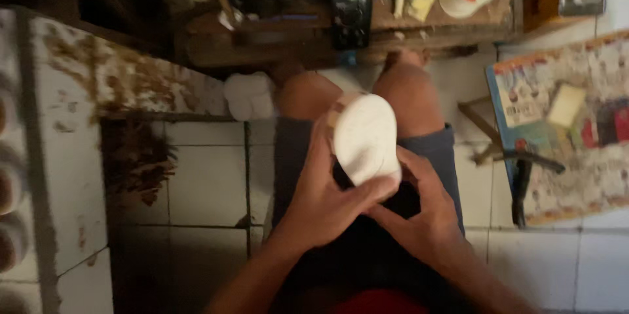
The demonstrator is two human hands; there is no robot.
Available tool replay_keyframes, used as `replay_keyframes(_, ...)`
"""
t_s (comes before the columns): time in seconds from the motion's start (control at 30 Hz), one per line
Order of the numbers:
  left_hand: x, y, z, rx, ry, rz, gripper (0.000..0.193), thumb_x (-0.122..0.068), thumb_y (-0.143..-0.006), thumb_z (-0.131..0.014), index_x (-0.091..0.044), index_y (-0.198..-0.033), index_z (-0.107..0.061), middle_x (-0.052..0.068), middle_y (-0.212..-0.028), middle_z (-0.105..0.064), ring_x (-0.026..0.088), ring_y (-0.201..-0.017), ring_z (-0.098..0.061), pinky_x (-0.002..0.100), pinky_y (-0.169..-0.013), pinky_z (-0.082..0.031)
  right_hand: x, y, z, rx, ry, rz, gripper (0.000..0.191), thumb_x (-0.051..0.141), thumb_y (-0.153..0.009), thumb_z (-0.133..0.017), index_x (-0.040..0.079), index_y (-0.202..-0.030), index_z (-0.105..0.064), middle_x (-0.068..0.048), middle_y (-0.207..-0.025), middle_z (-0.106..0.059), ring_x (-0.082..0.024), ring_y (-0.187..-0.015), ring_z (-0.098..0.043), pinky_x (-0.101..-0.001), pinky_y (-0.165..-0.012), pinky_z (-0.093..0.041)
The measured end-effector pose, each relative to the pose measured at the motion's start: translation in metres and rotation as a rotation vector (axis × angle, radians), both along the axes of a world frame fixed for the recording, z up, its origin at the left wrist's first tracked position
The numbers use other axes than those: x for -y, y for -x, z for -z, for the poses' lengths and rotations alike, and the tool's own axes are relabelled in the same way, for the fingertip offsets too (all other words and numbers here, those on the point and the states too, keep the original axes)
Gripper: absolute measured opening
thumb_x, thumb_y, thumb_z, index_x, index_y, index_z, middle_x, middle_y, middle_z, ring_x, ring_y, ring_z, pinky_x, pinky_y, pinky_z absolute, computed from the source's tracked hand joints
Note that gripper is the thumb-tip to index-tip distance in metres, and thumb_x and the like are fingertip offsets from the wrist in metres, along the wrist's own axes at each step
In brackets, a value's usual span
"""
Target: The person sits on the floor and makes sandals. They heat a sandal upper over a gas burner flame, press and trim the edge against the sole using a long blade-like tool, reheat the sole, fit the upper onto it, and place finished sandals on a rack with many others.
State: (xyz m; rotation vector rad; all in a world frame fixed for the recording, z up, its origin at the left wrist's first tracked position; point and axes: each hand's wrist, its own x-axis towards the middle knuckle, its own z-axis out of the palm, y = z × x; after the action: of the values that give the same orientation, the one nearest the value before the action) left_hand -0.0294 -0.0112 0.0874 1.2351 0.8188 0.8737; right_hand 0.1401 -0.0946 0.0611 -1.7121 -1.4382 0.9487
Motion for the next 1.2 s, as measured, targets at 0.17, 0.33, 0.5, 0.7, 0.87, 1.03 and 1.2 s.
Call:
replay_keyframes(0.17, -0.039, 0.005, 0.011, -0.136, -0.389, 0.035, 0.07, -0.021, -0.103, -0.074, -0.004, -0.161, -0.04, 0.016, -0.142, -0.061, 0.024, -0.127, -0.065, 0.037, -0.107, -0.055, -0.048, -0.017, -0.032, 0.128, -0.459, -0.034, 0.06, 0.008, -0.083, -0.085, 0.003, -0.136, -0.057, -0.012, -0.122, -0.065, -0.022, -0.111, -0.065, -0.0326, -0.097, -0.053)
replay_keyframes(0.33, -0.049, 0.003, 0.018, -0.096, -0.513, 0.048, 0.062, -0.018, -0.104, -0.074, -0.005, -0.156, -0.045, 0.017, -0.138, -0.063, 0.025, -0.125, -0.067, 0.036, -0.107, -0.054, -0.078, -0.036, -0.052, 0.24, -0.542, -0.128, 0.042, -0.001, -0.091, -0.08, 0.003, -0.129, -0.064, -0.012, -0.121, -0.064, -0.023, -0.108, -0.068, -0.0324, -0.089, -0.057)
replay_keyframes(0.5, -0.056, -0.008, 0.012, -0.21, -0.583, -0.11, 0.053, -0.021, -0.096, -0.083, -0.004, -0.14, -0.059, 0.016, -0.124, -0.072, 0.023, -0.108, -0.074, 0.033, -0.092, -0.059, -0.088, -0.037, -0.061, 0.194, -0.45, -0.24, 0.041, -0.004, -0.086, -0.078, 0.005, -0.124, -0.068, -0.01, -0.116, -0.063, -0.022, -0.103, -0.068, -0.0307, -0.079, -0.057)
replay_keyframes(0.7, -0.066, -0.01, 0.01, -0.229, -0.647, -0.063, 0.049, -0.025, -0.093, -0.086, -0.004, -0.132, -0.064, 0.01, -0.101, -0.075, 0.019, -0.088, -0.077, 0.031, -0.077, -0.06, -0.09, -0.038, -0.066, 0.142, -0.31, -0.221, 0.04, -0.006, -0.085, -0.076, 0.002, -0.122, -0.062, -0.008, -0.113, -0.061, -0.018, -0.096, -0.067, -0.0309, -0.081, -0.055)
replay_keyframes(0.87, -0.064, -0.01, 0.007, -0.273, -0.678, -0.026, 0.053, -0.027, -0.09, -0.087, -0.003, -0.13, -0.064, 0.011, -0.104, -0.074, 0.021, -0.089, -0.075, 0.031, -0.077, -0.059, -0.084, -0.034, -0.066, 0.217, -0.427, -0.22, 0.037, -0.008, -0.086, -0.076, 0.005, -0.119, -0.065, -0.009, -0.114, -0.062, -0.022, -0.101, -0.067, -0.0319, -0.083, -0.055)
replay_keyframes(1.03, -0.061, -0.012, 0.003, -0.264, -0.734, -0.017, 0.053, -0.028, -0.092, -0.086, -0.003, -0.132, -0.062, 0.015, -0.116, -0.073, 0.024, -0.1, -0.076, 0.032, -0.083, -0.06, -0.079, -0.043, -0.06, 0.102, -0.316, -0.241, 0.036, -0.006, -0.086, -0.076, 0.006, -0.117, -0.063, -0.01, -0.116, -0.06, -0.021, -0.107, -0.066, -0.0313, -0.088, -0.054)
replay_keyframes(1.2, -0.061, -0.007, 0.013, -0.264, -0.608, 0.061, 0.044, -0.025, -0.098, -0.082, -0.003, -0.132, -0.066, 0.011, -0.111, -0.076, 0.021, -0.094, -0.079, 0.03, -0.075, -0.061, -0.068, -0.059, -0.032, 0.192, -0.414, -0.199, 0.046, 0.001, -0.085, -0.084, 0.003, -0.126, -0.063, -0.012, -0.121, -0.06, -0.025, -0.113, -0.062, -0.0323, -0.093, -0.052)
